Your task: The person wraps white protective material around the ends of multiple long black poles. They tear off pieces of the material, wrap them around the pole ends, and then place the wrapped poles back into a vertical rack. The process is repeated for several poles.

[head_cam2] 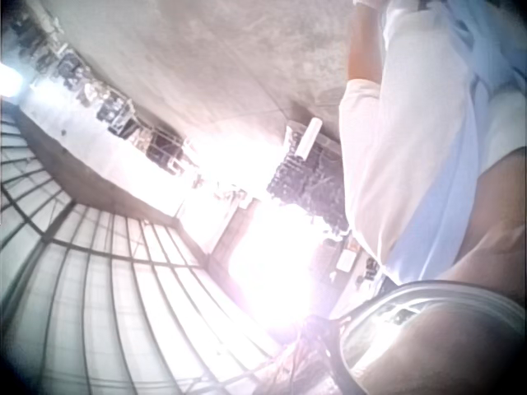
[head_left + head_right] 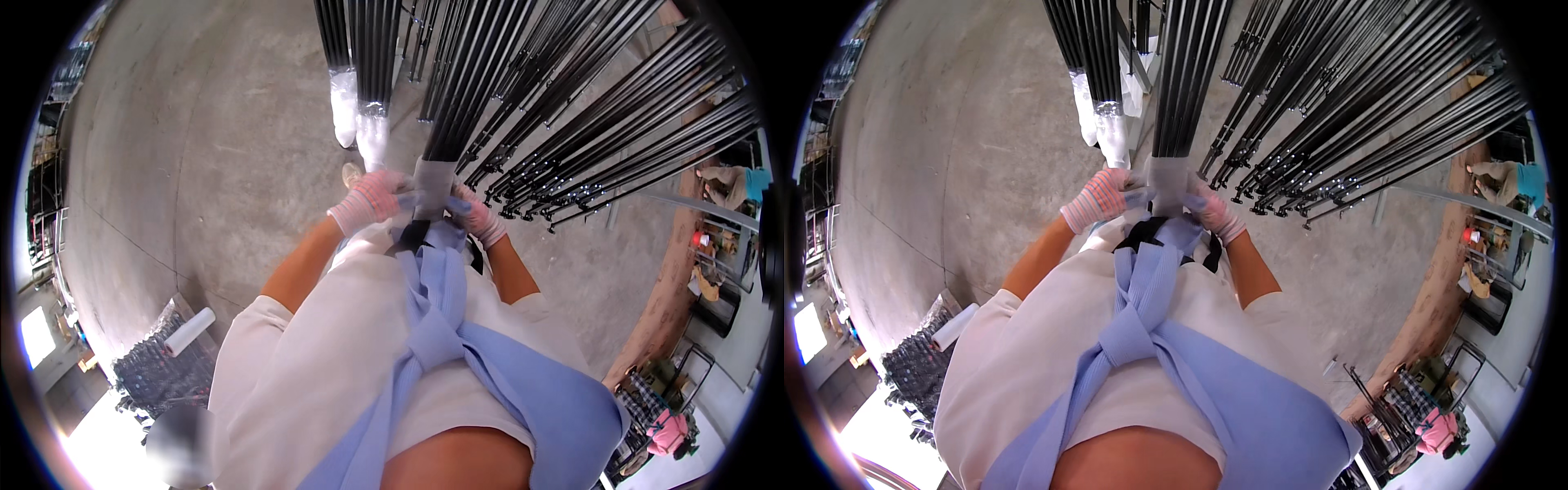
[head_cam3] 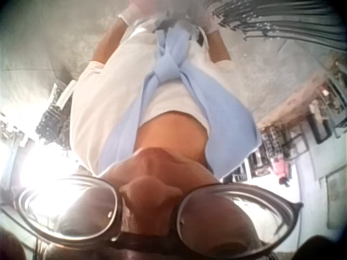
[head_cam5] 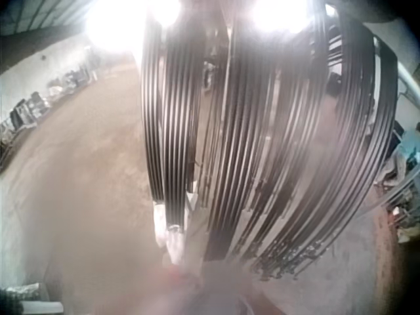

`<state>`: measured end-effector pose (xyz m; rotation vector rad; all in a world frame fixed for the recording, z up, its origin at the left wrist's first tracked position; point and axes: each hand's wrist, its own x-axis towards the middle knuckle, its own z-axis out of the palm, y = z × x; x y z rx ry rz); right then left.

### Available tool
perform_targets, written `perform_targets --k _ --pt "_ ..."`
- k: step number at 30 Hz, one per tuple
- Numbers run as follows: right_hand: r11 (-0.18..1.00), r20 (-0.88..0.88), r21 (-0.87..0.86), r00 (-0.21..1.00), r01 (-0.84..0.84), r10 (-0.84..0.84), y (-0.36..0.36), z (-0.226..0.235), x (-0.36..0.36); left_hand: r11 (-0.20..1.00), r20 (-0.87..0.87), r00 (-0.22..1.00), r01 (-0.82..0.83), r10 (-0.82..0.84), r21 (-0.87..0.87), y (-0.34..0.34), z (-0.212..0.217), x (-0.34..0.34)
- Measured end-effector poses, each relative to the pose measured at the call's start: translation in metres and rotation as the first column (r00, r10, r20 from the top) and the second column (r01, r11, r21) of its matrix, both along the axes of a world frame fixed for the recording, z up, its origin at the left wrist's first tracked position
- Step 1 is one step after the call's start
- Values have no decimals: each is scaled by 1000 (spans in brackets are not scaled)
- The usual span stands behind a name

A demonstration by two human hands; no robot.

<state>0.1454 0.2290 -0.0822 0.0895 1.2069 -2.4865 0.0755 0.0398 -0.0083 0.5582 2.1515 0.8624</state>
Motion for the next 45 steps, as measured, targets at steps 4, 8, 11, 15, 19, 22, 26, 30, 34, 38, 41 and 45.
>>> perform_targets --k 4,8,11,15,19,22,26,30,34,38,41,45 --pt "944 -216 308 975 119 -53 -3 -38 2 959 190 977 -144 99 243 16 -25 12" --pt "948 -149 233 971 217 -186 -10 -40 2 927 134 985 -151 110 344 25 -36 15" --pt "965 -130 172 976 198 -177 -9 -44 3 735 352 917 -369 188 568 34 -33 25" --pt "985 -270 172 962 14 33 5 3 15 681 517 832 -498 201 536 28 -38 37" --pt "879 -96 -468 994 -94 55 22 -84 35 609 564 812 -525 148 594 36 -24 40" --pt "960 -332 267 943 81 13 17 -61 29 724 314 931 -345 185 597 27 -26 38" --pt "16 -514 793 656 608 552 19 -43 30 904 -298 905 -176 305 389 30 13 36" --pt "235 -460 888 732 397 503 26 -80 18 889 -695 710 -384 112 -249 25 -96 10" --pt "675 -294 731 939 99 181 26 -79 6 765 182 962 -273 205 583 42 -135 -13" --pt "175 164 961 951 -214 261 34 16 -26 708 256 914 -406 316 578 47 -122 -17" --pt "-135 57 990 810 28 584 49 113 -71 697 279 911 -412 304 587 56 -124 -30" --pt "353 -468 876 755 329 458 -31 323 -160 535 451 812 -584 371 611 21 -171 -57"
